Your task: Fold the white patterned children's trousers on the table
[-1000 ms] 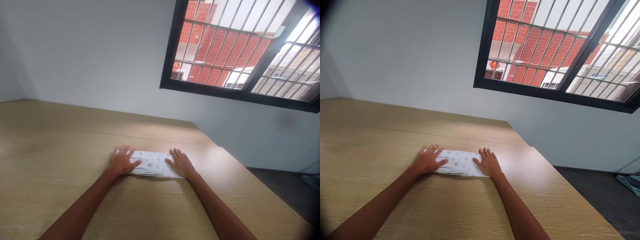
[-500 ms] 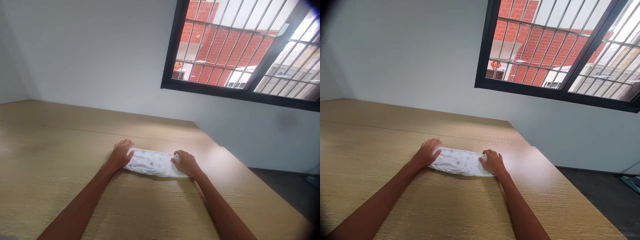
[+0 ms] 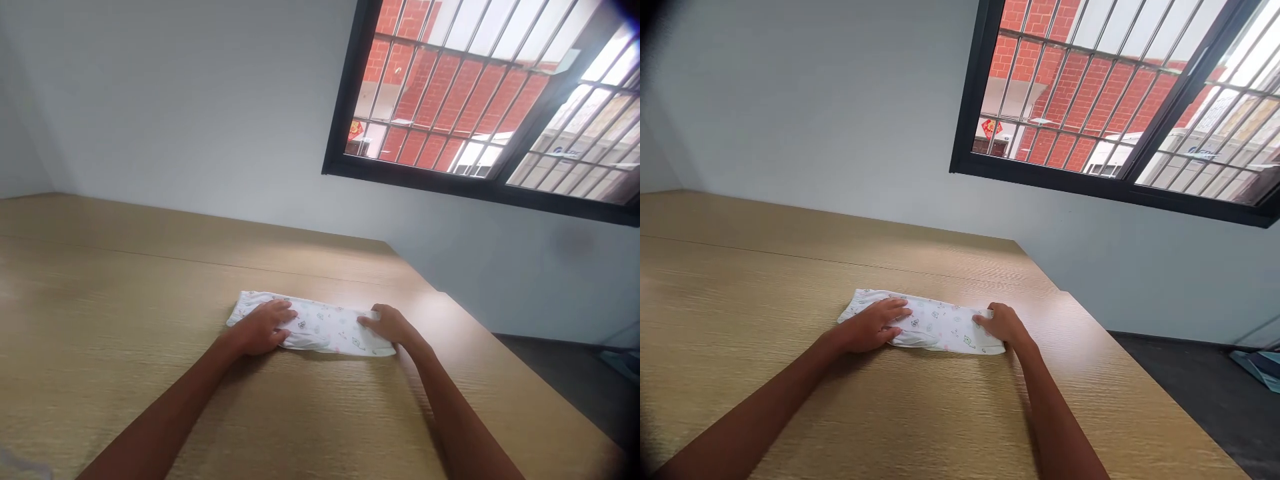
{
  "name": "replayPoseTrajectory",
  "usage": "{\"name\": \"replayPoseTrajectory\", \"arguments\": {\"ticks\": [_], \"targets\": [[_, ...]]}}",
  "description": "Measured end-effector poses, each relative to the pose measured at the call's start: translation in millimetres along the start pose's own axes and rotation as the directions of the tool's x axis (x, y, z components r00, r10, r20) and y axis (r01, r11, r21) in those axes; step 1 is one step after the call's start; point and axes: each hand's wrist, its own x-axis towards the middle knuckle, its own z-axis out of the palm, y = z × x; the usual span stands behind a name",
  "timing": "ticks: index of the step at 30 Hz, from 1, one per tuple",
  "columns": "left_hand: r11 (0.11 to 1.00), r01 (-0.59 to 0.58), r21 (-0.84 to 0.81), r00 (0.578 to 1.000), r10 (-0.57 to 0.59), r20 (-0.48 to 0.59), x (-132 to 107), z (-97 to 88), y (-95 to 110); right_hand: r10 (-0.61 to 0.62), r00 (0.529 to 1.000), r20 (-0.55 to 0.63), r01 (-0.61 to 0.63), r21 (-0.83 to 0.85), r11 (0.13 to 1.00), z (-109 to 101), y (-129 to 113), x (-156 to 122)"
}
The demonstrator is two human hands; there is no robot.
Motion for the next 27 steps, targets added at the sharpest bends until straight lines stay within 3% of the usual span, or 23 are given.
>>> {"name": "replayPoseTrajectory", "arguments": {"ticks": [6,11,15,22,27], "targets": [[1.0,-0.002,-0.003,1.0,0.002,0.016,0,-5.4,2,0.015,1.0,0.007,-0.016,0.212,0.977,-13,3,-6],[0.979,-0.151,-0.137,0.988,0.144,-0.062,1,-5.6,11,-0.014,0.971,0.24,-0.104,0.472,0.876,-30,0,-22],[0.981,-0.165,-0.097,0.986,0.167,0.011,1,4.5,17,-0.086,0.944,0.319,-0.108,0.543,0.833,-33,8,-22],[0.983,-0.184,-0.017,0.981,0.185,0.056,1,19.8,24,-0.04,0.982,0.186,-0.097,0.667,0.739,-30,22,-14],[0.962,-0.133,-0.239,0.984,0.157,0.084,0,16.4,43,-0.055,0.989,0.139,-0.087,0.835,0.544,-43,5,-22]]}}
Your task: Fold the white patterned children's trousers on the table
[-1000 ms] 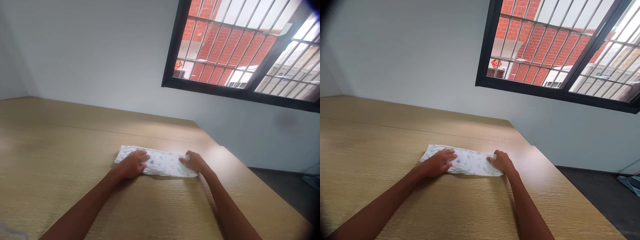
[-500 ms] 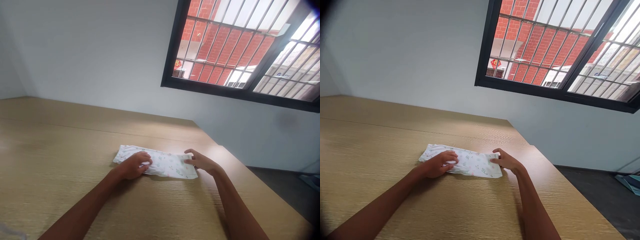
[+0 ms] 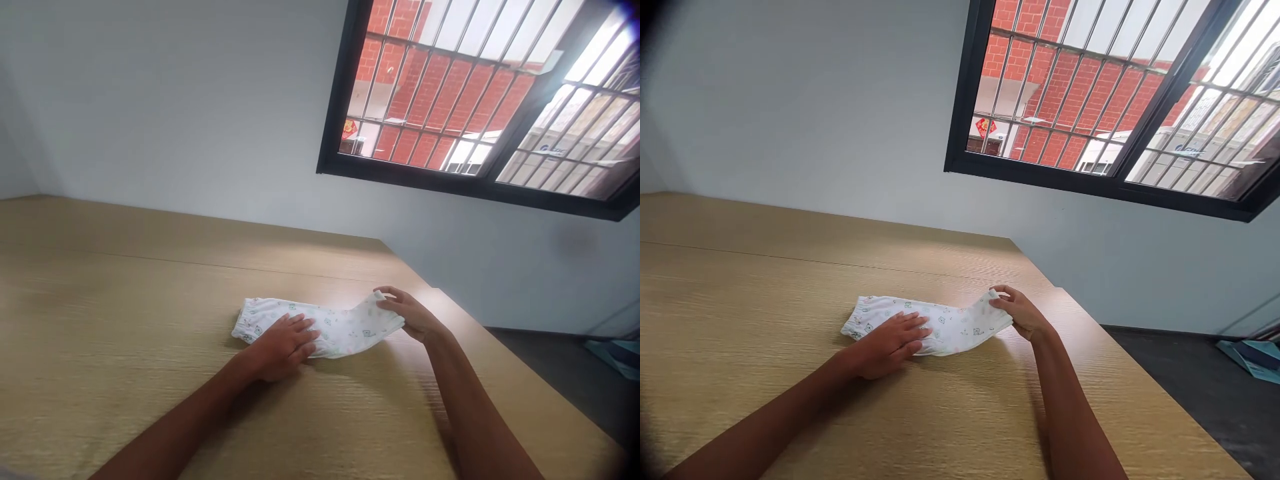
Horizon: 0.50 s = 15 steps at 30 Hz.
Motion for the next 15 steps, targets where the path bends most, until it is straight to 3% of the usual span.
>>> {"name": "replayPoseTrajectory", "arguments": {"ticks": [2,4,7,9,10,11,13,15], "targets": [[0.97,0.041,-0.238,0.998,-0.049,-0.028,4,2.0,12,-0.066,0.998,0.01,0.065,0.129,0.99,14,-9,-4],[0.819,0.053,-0.571,0.989,-0.12,-0.081,11,5.2,23,-0.157,0.987,0.025,0.143,0.299,0.944,34,-16,-6],[0.312,-0.024,-0.95,0.972,-0.215,-0.096,23,6.8,31,-0.244,0.97,0.005,0.207,0.512,0.834,73,-20,-8],[0.007,-0.023,-1.0,0.974,-0.226,-0.024,26,1.5,30,-0.276,0.961,0.026,0.215,0.56,0.8,99,-18,-11],[-0.08,-0.004,-0.997,0.977,-0.215,0.013,26,-3.5,28,-0.292,0.954,0.067,0.206,0.564,0.8,110,-16,-13],[-0.131,0.011,-0.991,0.978,-0.206,0.039,24,-9.6,25,-0.308,0.943,0.123,0.189,0.564,0.804,120,-13,-15],[-0.152,0.034,-0.988,0.98,-0.189,0.063,17,-23.3,17,-0.344,0.906,0.247,0.161,0.551,0.819,133,-8,-19],[-0.061,0.06,-0.996,0.973,-0.22,0.072,8,-35.2,9,-0.38,0.863,0.334,0.169,0.518,0.839,139,-3,-21]]}}
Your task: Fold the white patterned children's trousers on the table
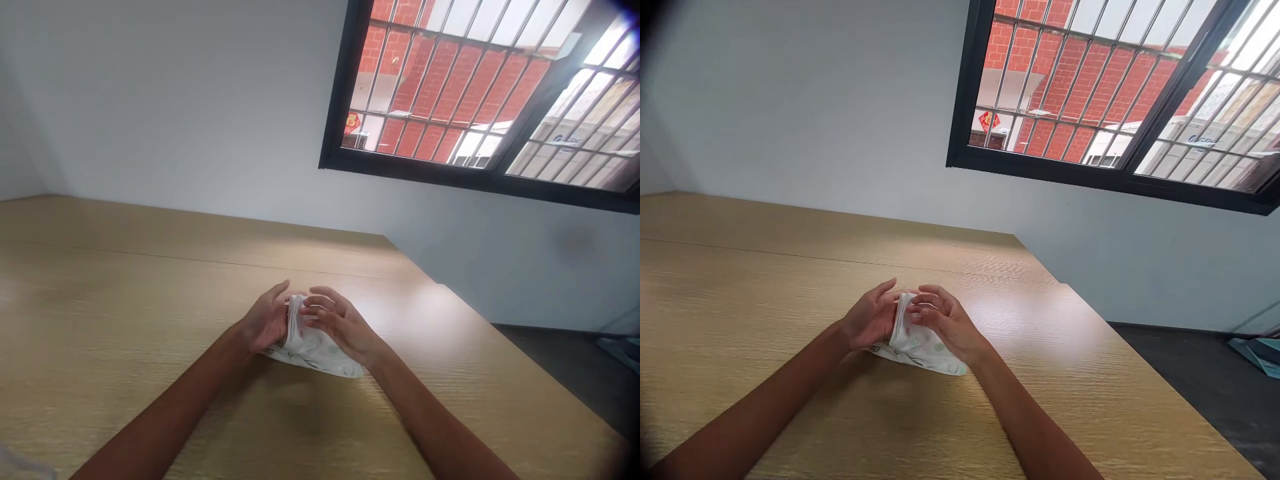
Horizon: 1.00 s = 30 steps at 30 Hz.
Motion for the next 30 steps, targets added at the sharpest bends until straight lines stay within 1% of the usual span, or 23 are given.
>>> {"name": "replayPoseTrajectory", "arguments": {"ticks": [2,4,6,8,10,13,15,16,17,18,19,21,22,23,25,27,30], "targets": [[0.982,0.018,0.187,0.997,-0.002,-0.082,-7,-6.5,6,-0.012,0.999,0.038,0.014,-0.053,0.998,-1,2,-2],[0.926,0.026,0.377,0.987,0.037,-0.159,-11,-9.5,7,-0.037,0.999,0.02,0.038,-0.086,0.996,-5,-1,-3],[0.866,-0.005,0.5,0.979,0.106,-0.174,-11,-9.7,4,-0.064,0.998,-0.014,0.062,-0.098,0.993,-8,-5,-4],[0.821,-0.067,0.567,0.969,0.19,-0.16,-10,-9.2,3,-0.086,0.995,-0.042,0.08,-0.123,0.989,-10,-10,-5],[0.787,-0.113,0.606,0.955,0.255,-0.153,-8,-10.3,5,-0.107,0.992,-0.067,0.093,-0.179,0.979,-12,-12,-5],[0.737,-0.128,0.664,0.947,0.289,-0.138,-9,-17.8,15,-0.098,0.993,-0.07,0.074,-0.289,0.954,-12,-10,-5],[0.691,-0.118,0.713,0.945,0.299,-0.134,-10,-25.5,22,-0.057,0.998,-0.029,0.042,-0.362,0.931,-11,-5,-5],[0.655,-0.107,0.748,0.943,0.306,-0.133,-11,-29.4,24,-0.042,0.999,-0.005,0.036,-0.411,0.911,-10,-2,-5],[0.609,-0.092,0.788,0.941,0.313,-0.131,-11,-33.0,25,-0.038,0.999,0.017,0.041,-0.479,0.877,-10,1,-5],[0.555,-0.079,0.828,0.94,0.319,-0.124,-11,-36.0,26,-0.05,0.998,0.038,0.063,-0.562,0.824,-10,4,-6],[0.498,-0.067,0.864,0.941,0.321,-0.112,-11,-38.3,26,-0.073,0.995,0.061,0.095,-0.652,0.752,-10,6,-6],[0.403,-0.054,0.914,0.944,0.318,-0.085,-10,-41.1,25,-0.118,0.986,0.119,0.166,-0.801,0.575,-10,9,-9],[0.374,-0.055,0.926,0.945,0.319,-0.073,-9,-41.9,25,-0.127,0.98,0.155,0.198,-0.844,0.498,-11,10,-10],[0.353,-0.065,0.933,0.943,0.327,-0.058,-9,-42.5,25,-0.122,0.974,0.19,0.225,-0.869,0.441,-11,10,-12],[0.309,-0.103,0.945,0.93,0.368,-0.019,-9,-43.9,25,-0.092,0.966,0.242,0.259,-0.889,0.378,-11,10,-15],[0.263,-0.135,0.955,0.913,0.407,0.017,-9,-45.8,26,-0.058,0.961,0.272,0.275,-0.896,0.348,-10,8,-16],[0.204,-0.11,0.973,0.913,0.408,0.017,-11,-49.0,28,-0.019,0.947,0.319,0.308,-0.895,0.321,-9,7,-17]]}}
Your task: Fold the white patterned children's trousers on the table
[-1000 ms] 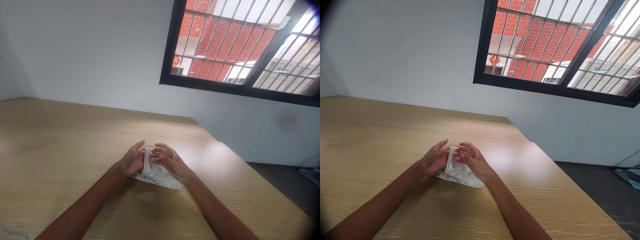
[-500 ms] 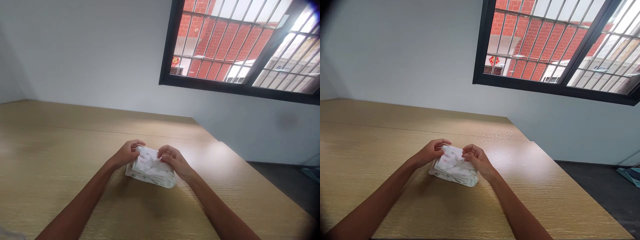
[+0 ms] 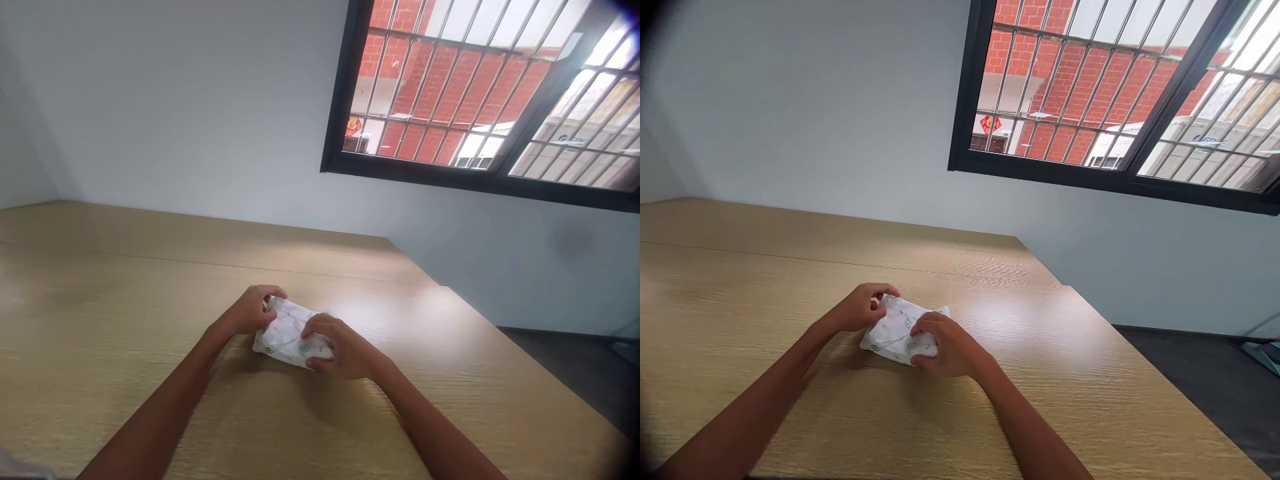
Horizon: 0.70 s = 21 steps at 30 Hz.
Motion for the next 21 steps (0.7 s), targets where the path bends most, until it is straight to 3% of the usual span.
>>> {"name": "replayPoseTrajectory", "arguments": {"ticks": [7,10,13,16,18,21], "targets": [[0.973,-0.013,0.229,1.0,0.007,0.029,-2,-0.7,-5,-0.038,0.997,0.062,0.04,-0.045,0.998,-4,-1,1],[0.914,-0.068,0.4,0.997,0.049,0.058,-3,5.6,6,-0.042,0.994,0.1,0.047,-0.043,0.998,-5,-2,2],[0.874,-0.149,0.463,0.987,0.158,0.021,-6,22.9,31,-0.026,0.994,0.109,0.031,-0.049,0.998,-6,-4,4],[0.894,-0.224,0.388,0.974,0.219,0.058,-11,50.7,51,-0.021,0.996,0.084,0.026,-0.058,0.998,-7,-4,6],[0.892,-0.235,0.386,0.971,0.204,0.121,-14,68.3,54,-0.026,0.998,0.06,0.03,-0.068,0.997,-8,-4,6],[0.837,-0.14,0.529,0.988,0.079,0.136,-17,81.8,42,-0.035,0.997,0.067,0.041,-0.089,0.995,-12,-1,5]]}}
